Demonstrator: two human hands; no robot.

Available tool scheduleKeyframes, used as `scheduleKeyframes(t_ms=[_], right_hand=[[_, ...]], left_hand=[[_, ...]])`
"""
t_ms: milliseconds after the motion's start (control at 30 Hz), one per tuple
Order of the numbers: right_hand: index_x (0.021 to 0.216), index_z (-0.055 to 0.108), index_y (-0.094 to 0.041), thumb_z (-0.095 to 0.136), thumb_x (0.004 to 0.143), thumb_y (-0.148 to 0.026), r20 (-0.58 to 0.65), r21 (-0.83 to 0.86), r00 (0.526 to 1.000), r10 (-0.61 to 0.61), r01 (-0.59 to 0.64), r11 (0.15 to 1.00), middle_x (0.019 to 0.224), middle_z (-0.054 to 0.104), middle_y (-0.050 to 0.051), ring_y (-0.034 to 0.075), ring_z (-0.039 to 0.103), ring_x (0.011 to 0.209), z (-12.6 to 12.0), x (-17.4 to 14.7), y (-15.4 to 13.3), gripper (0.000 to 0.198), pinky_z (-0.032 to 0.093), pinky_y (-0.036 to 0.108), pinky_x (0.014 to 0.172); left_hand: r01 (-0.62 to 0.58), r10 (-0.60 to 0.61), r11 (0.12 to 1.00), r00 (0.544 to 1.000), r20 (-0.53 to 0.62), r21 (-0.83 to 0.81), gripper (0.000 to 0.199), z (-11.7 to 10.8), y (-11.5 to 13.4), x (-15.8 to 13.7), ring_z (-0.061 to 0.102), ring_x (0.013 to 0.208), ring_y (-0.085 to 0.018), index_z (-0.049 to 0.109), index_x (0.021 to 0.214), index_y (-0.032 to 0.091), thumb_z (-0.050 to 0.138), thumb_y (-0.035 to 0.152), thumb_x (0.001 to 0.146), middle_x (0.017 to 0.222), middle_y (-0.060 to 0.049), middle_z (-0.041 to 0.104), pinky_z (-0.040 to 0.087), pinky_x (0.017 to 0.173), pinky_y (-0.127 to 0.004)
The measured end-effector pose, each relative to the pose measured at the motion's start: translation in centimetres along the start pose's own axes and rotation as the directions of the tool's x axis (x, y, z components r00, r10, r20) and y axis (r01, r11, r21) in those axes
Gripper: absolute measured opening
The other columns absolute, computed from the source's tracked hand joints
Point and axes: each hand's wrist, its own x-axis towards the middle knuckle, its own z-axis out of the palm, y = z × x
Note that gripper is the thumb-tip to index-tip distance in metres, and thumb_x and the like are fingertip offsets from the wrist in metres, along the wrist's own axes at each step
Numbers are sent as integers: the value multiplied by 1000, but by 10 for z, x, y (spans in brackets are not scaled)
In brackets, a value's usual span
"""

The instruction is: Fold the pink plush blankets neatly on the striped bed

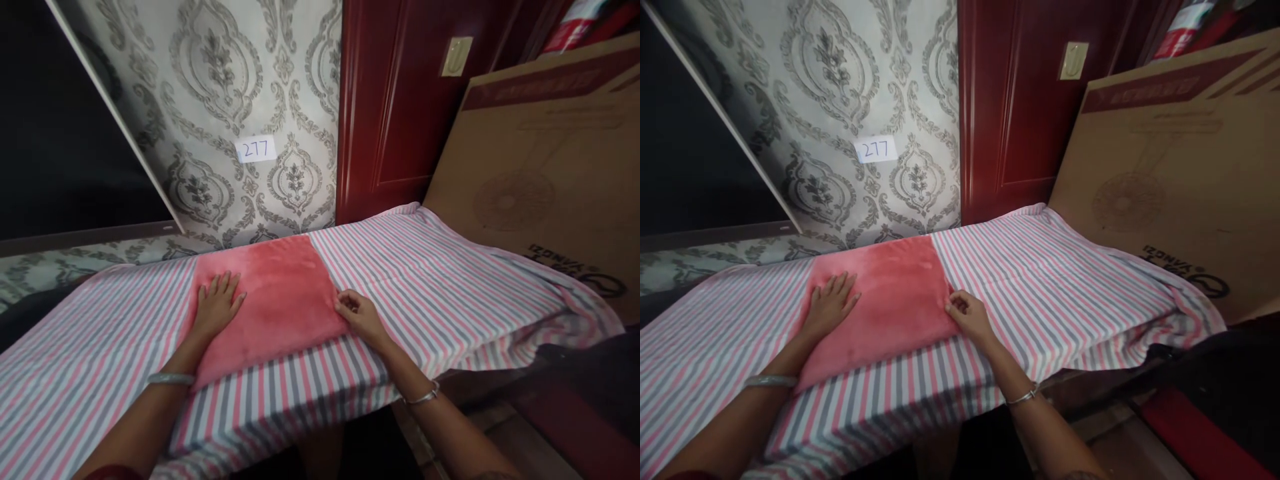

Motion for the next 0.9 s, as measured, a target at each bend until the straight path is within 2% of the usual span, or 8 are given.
scheduleKeyframes(t_ms=[133, 200, 300, 400, 533, 600, 700, 900], right_hand=[[95, 71, -22, 58, 85, -41, 10, 1, 998, -67, 67, 998, 89, 68, 4, 20, 63, 84, 3, -11, -1, 25, 50, 32, 77], [101, 73, -24, 51, 89, -35, 1, -55, 989, -146, 145, 988, 100, 69, 6, 21, 64, 96, 5, -13, -3, 28, 50, 35, 87], [100, 74, -25, 42, 88, -23, 46, -130, 975, -218, 223, 966, 104, 69, 6, 19, 64, 102, 8, -9, -6, 34, 48, 36, 95], [95, 73, -23, 48, 81, -19, 35, -201, 987, -157, 161, 966, 97, 71, 5, 20, 65, 94, 8, 1, -7, 29, 50, 34, 88], [92, 67, -21, 59, 71, -19, 4, -284, 996, 94, -89, 955, 74, 67, -1, 17, 62, 70, 8, 17, -3, 23, 47, 28, 67], [89, 67, -20, 61, 68, -19, 26, -297, 985, 170, -155, 942, 68, 64, -2, 16, 60, 66, 8, 24, -1, 21, 44, 25, 62], [87, 69, -19, 61, 66, -18, 87, -241, 986, 145, -120, 963, 70, 66, -2, 15, 60, 69, 11, 31, 2, 22, 44, 24, 63], [115, 67, -20, 61, 64, -18, 231, 17, 971, 61, -67, 998, 77, 71, -3, 16, 64, 73, 22, 44, 10, 51, 50, 26, 69]], left_hand=[[84, -72, 994, 987, 141, -76, 62, -17, 6, 7, 20, 151, -36, 35, 154, 19, 37, 43, 96, 163, -13, 25, 19, 117, -64], [105, -90, 989, 986, 141, -106, 64, -27, 21, 9, 23, 149, -38, 37, 153, 17, 34, 48, 97, 162, -16, 28, 22, 116, -65], [-56, 65, 987, 996, 59, -152, 63, -35, 55, 6, 22, 150, -35, 36, 153, 20, 34, 50, 97, 162, -15, 30, 18, 118, -63], [-180, 195, 970, 977, 83, -166, 62, -30, 87, -2, 18, 152, -33, 33, 155, 23, 37, 47, 98, 163, -12, 25, 15, 119, -63], [-167, 177, 979, 980, 87, -114, 60, -18, 102, -10, 20, 151, -33, 34, 154, 20, 36, 42, 99, 163, -14, 25, 17, 119, -63], [-167, 175, 981, 982, 76, -100, 59, -16, 101, -12, 20, 151, -32, 34, 154, 20, 35, 41, 99, 163, -13, 26, 18, 119, -62], [-169, 175, 982, 982, 71, -90, 58, -14, 98, -12, 21, 151, -31, 34, 154, 21, 35, 41, 100, 163, -11, 25, 18, 120, -61], [-183, 186, 979, 982, 29, -88, 58, -10, 97, -12, 23, 151, -32, 35, 154, 22, 36, 42, 100, 162, -12, 28, 20, 119, -61]])
